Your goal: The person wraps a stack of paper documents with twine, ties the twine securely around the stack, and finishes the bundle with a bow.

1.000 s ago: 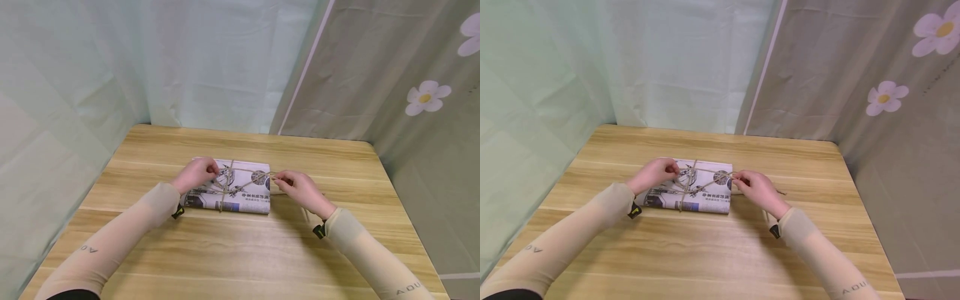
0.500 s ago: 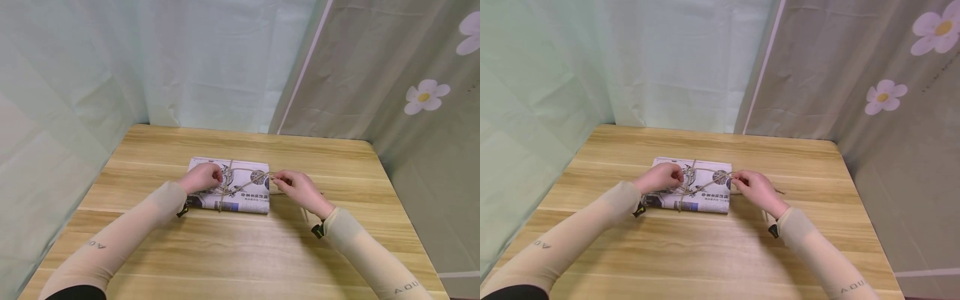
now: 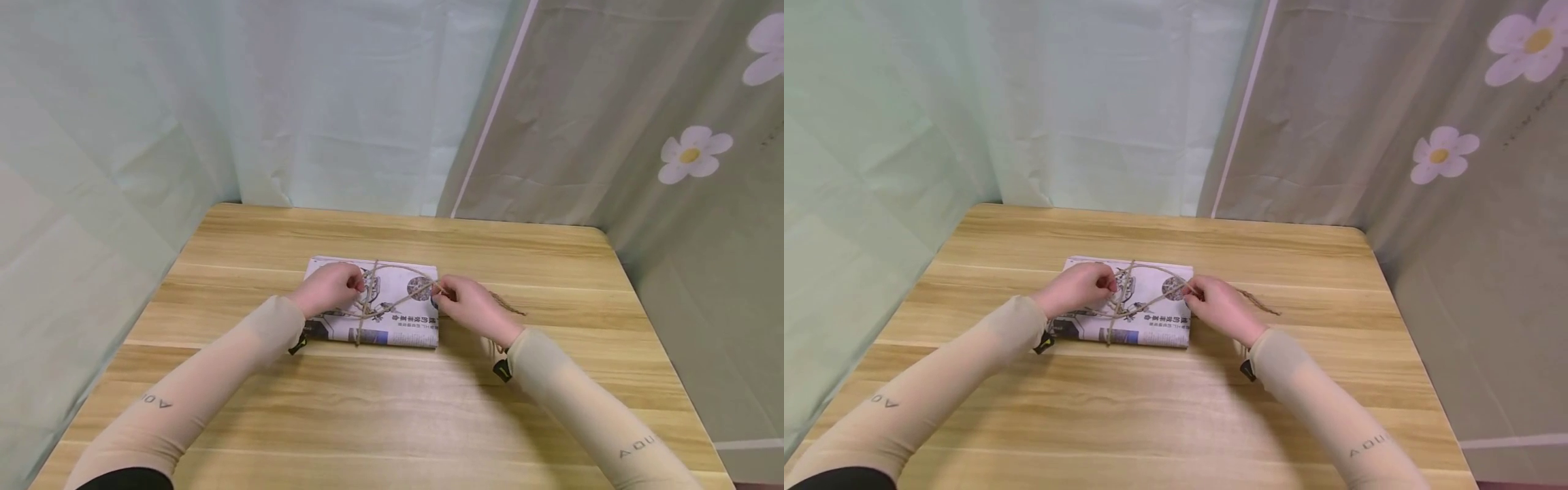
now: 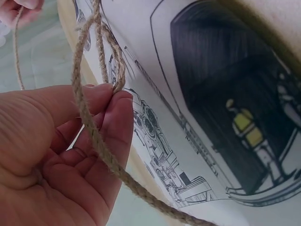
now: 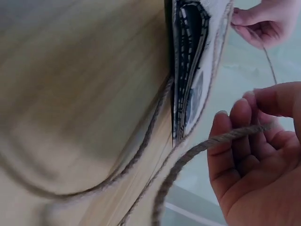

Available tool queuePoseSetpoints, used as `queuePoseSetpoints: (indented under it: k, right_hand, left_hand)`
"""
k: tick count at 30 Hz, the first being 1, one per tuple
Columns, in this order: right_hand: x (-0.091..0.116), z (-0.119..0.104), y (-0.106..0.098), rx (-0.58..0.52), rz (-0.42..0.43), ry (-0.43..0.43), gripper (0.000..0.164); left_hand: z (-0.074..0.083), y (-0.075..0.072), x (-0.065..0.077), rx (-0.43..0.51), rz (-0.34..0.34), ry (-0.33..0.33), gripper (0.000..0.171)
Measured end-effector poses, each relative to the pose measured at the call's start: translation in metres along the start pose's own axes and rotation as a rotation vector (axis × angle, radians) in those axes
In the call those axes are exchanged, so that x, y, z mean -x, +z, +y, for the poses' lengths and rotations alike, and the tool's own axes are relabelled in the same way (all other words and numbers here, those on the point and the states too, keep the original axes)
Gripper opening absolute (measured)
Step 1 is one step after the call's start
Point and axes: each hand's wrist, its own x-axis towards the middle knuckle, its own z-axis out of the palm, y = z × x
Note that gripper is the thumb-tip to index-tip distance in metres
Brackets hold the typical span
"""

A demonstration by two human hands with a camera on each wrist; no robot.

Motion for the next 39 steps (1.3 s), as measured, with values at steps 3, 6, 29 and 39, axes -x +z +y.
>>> queuePoseSetpoints:
  k: [3, 6, 29, 39]
  right_hand:
    - [-0.012, 0.003, 0.005, 0.09, -0.046, 0.001, 0.013]
    - [-0.022, 0.008, 0.01, 0.176, -0.076, 0.011, 0.014]
    - [-0.036, 0.02, 0.011, 0.137, 0.114, 0.132, 0.017]
    - [-0.023, -0.015, 0.022, 0.22, 0.074, -0.128, 0.03]
  left_hand:
    - [0.0, 0.0, 0.001, 0.016, -0.01, -0.012, 0.013]
    - [0.0, 0.001, 0.002, 0.032, -0.011, -0.013, 0.013]
    - [0.001, 0.001, 0.001, 0.121, -0.114, -0.061, 0.007]
    - [0.001, 0.001, 0.002, 0.09, -0.085, -0.019, 0.006]
